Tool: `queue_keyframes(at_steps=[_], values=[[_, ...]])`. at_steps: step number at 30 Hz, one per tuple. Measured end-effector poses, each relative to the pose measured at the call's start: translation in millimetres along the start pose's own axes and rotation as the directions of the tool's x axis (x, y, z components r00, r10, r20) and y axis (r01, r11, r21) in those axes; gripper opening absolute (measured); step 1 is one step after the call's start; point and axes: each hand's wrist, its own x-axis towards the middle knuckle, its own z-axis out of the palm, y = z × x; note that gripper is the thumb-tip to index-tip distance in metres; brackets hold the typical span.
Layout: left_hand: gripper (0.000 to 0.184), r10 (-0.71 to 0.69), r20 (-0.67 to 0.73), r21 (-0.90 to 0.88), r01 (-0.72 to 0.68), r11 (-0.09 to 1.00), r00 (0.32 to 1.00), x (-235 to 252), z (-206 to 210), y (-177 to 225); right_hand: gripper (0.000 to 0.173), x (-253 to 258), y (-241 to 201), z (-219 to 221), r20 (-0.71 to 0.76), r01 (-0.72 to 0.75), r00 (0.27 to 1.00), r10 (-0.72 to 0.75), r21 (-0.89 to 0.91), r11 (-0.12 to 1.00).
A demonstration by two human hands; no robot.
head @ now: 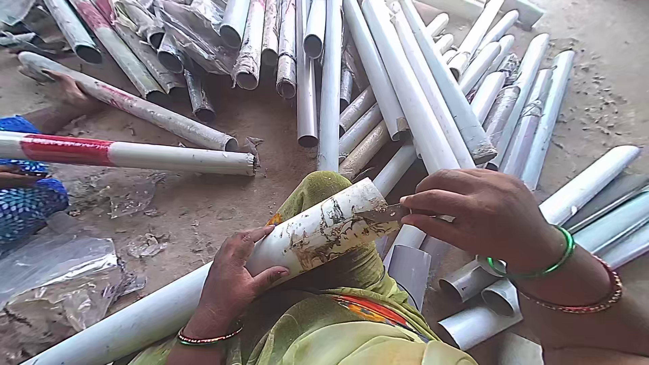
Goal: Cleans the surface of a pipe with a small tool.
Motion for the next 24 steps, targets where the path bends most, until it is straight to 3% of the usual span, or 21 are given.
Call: queue_keyframes(at_steps=[5,9,14,17,21,24], values=[[0.085,0.003,-0.007,-0.007,-0.003,1.000,1.000,0,1,-1,0.030,6,3,-4,0.015,-0.070,0.997,0.071,-0.065,0.995],[0.085,0.020,-0.018,-0.008,-0.020,1.000,1.000,-1,2,-1,0.028,6,15,-11,-0.046,-0.248,0.969,0.244,-0.189,0.950],[0.084,0.032,-0.030,0.001,-0.032,1.000,0.999,-1,2,-1,0.029,1,-3,-7,0.022,-0.160,0.987,0.159,0.068,0.985],[0.085,0.039,-0.028,0.005,-0.038,0.999,0.999,-1,2,0,0.030,2,-4,-4,0.048,-0.127,0.991,0.128,-0.005,0.992],[0.084,0.045,-0.038,0.003,-0.045,0.999,0.998,-2,3,-1,0.029,6,3,-7,-0.013,-0.240,0.970,0.242,-0.189,0.952],[0.084,0.053,-0.044,0.008,-0.053,0.999,0.998,-1,3,-1,0.029,6,3,-12,-0.010,-0.236,0.972,0.235,-0.056,0.970]])
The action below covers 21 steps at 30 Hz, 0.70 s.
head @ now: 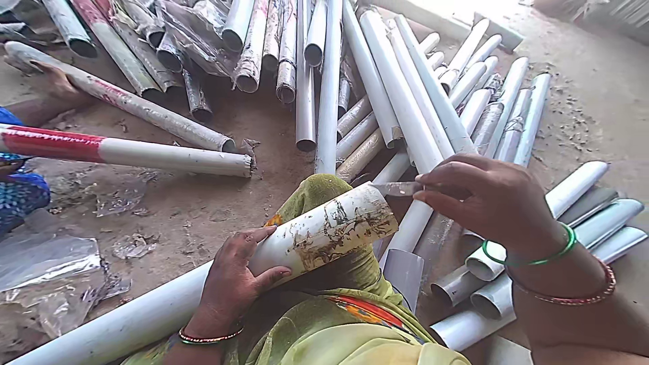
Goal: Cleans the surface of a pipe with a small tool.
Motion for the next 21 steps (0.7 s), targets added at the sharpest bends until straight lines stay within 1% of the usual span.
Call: queue_keyframes(at_steps=[2,3,5,7,10,11,12,14,16,17,19,21], values=[[0.084,0.001,-0.001,0.000,-0.001,1.000,1.000,-1,0,0,0.028,-3,-6,2,0.043,0.053,0.997,-0.058,0.119,0.992],[0.084,0.003,-0.002,-0.006,-0.003,1.000,1.000,0,0,0,0.028,-4,-8,4,0.059,0.079,0.994,-0.087,0.129,0.988],[0.085,0.004,0.000,-0.011,-0.004,1.000,1.000,1,0,0,0.028,-4,-8,6,0.069,0.097,0.992,-0.104,0.092,0.991],[0.085,0.001,0.006,-0.008,-0.001,1.000,1.000,1,0,0,0.028,-3,-8,8,0.052,0.083,0.995,-0.085,0.037,0.996],[0.086,-0.001,0.007,0.001,0.001,1.000,1.000,0,-1,1,0.028,0,-7,5,0.000,0.000,1.000,0.000,-0.116,0.993],[0.086,0.006,0.004,0.002,-0.006,1.000,1.000,0,-1,1,0.028,1,-4,3,-0.013,-0.030,0.999,0.029,-0.138,0.990],[0.085,0.010,-0.001,0.003,-0.010,1.000,1.000,0,0,1,0.029,2,-2,0,-0.022,-0.046,0.999,0.043,-0.128,0.991],[0.085,0.008,-0.004,0.001,-0.008,1.000,1.000,0,0,0,0.029,0,-3,-3,-0.003,-0.024,1.000,0.024,-0.016,1.000],[0.085,0.000,0.000,-0.004,0.000,1.000,1.000,-1,0,0,0.029,-3,-7,-1,0.049,0.034,0.998,-0.040,0.100,0.994],[0.085,0.003,0.001,-0.004,-0.003,1.000,1.000,0,0,-1,0.029,-4,-8,1,0.067,0.069,0.995,-0.077,0.119,0.991],[0.085,0.013,-0.004,-0.003,-0.013,1.000,1.000,0,1,-1,0.029,-4,-8,5,0.080,0.092,0.992,-0.099,0.086,0.992],[0.085,0.008,-0.005,0.001,-0.008,1.000,1.000,0,0,0,0.028,-1,-7,6,0.056,0.046,0.997,-0.044,-0.021,0.999]])
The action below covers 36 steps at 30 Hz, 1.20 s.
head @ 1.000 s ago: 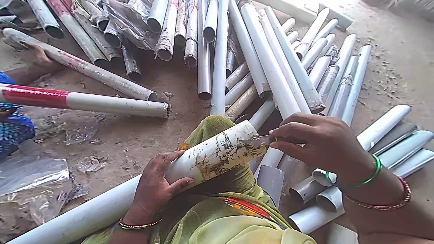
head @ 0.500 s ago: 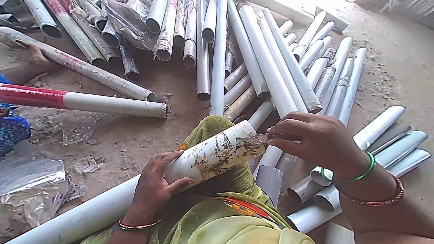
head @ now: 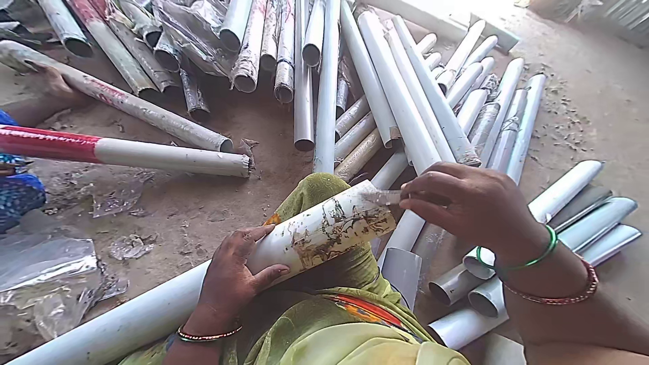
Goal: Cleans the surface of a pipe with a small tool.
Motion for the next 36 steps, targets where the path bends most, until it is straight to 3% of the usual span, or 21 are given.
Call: queue_keyframes(at_steps=[3,8,13,18,21,24,29,32,36], values=[[0.085,-0.002,0.000,-0.005,0.002,1.000,1.000,0,0,0,0.029,4,4,-1,-0.062,-0.109,0.992,0.106,-0.051,0.993],[0.085,-0.013,0.010,-0.004,0.013,1.000,1.000,0,0,0,0.031,1,4,1,-0.052,-0.181,0.979,0.195,0.200,0.963],[0.084,-0.011,0.000,-0.004,0.011,1.000,1.000,-1,0,-1,0.034,-2,5,7,0.061,-0.057,0.997,0.044,0.222,0.973],[0.085,-0.010,-0.003,-0.003,0.010,1.000,1.000,0,1,-1,0.031,0,-6,3,0.064,0.072,0.995,-0.080,0.129,0.989],[0.085,-0.024,0.002,-0.001,0.024,1.000,1.000,-1,1,-1,0.030,5,-9,-1,0.047,0.038,0.998,-0.037,-0.013,0.999],[0.085,-0.022,0.001,-0.004,0.022,1.000,1.000,-1,1,0,0.030,8,-4,-5,-0.001,-0.097,0.995,0.098,-0.136,0.986],[0.085,-0.026,-0.001,-0.004,0.026,1.000,1.000,-1,1,0,0.031,1,-14,-4,0.005,-0.035,0.999,0.034,0.102,0.994],[0.085,-0.022,0.005,-0.007,0.022,1.000,1.000,0,1,0,0.029,-3,-20,2,0.043,0.009,0.999,-0.013,0.091,0.996],[0.085,-0.026,0.001,-0.005,0.026,1.000,1.000,0,0,0,0.029,-1,-20,3,0.045,-0.030,0.999,0.029,0.021,0.999]])
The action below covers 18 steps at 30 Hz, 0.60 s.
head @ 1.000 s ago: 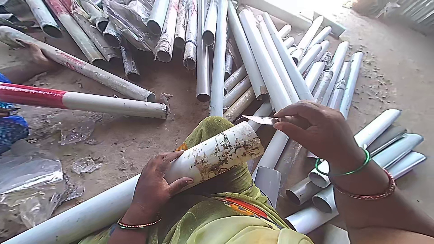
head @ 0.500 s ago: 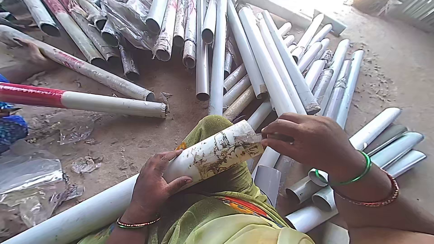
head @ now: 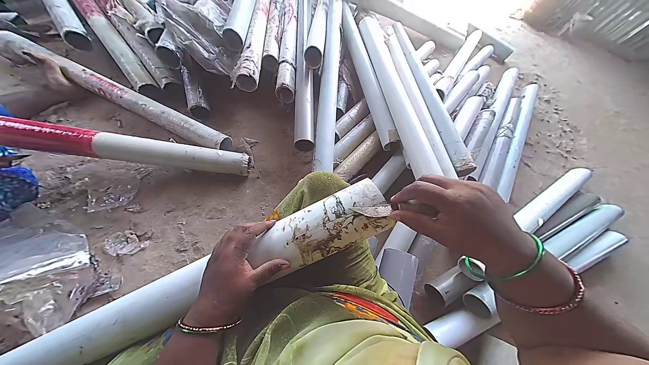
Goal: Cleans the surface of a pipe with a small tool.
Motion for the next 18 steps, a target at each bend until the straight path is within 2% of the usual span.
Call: queue_keyframes(at_steps=[3,5,10,14,16,18], values=[[0.085,0.002,0.003,-0.001,-0.002,1.000,1.000,0,0,0,0.031,3,4,-5,-0.042,-0.090,0.995,0.085,-0.119,0.989],[0.084,0.010,-0.006,0.002,-0.010,1.000,1.000,0,0,1,0.030,4,10,-9,-0.060,-0.149,0.988,0.143,-0.112,0.982],[0.085,0.031,-0.022,0.005,-0.031,1.000,0.999,0,2,-1,0.033,-1,0,-4,-0.060,-0.126,0.989,0.137,0.164,0.978],[0.085,0.022,-0.016,0.003,-0.022,1.000,1.000,-1,1,0,0.039,1,-4,1,0.046,-0.212,0.977,0.208,0.314,0.925],[0.083,0.017,-0.012,0.005,-0.017,1.000,1.000,-1,0,1,0.033,4,-8,3,0.066,-0.181,0.983,0.169,0.290,0.940],[0.084,0.014,-0.006,0.006,-0.014,1.000,1.000,0,0,1,0.022,9,-13,5,0.040,-0.077,0.997,0.071,0.187,0.979]])
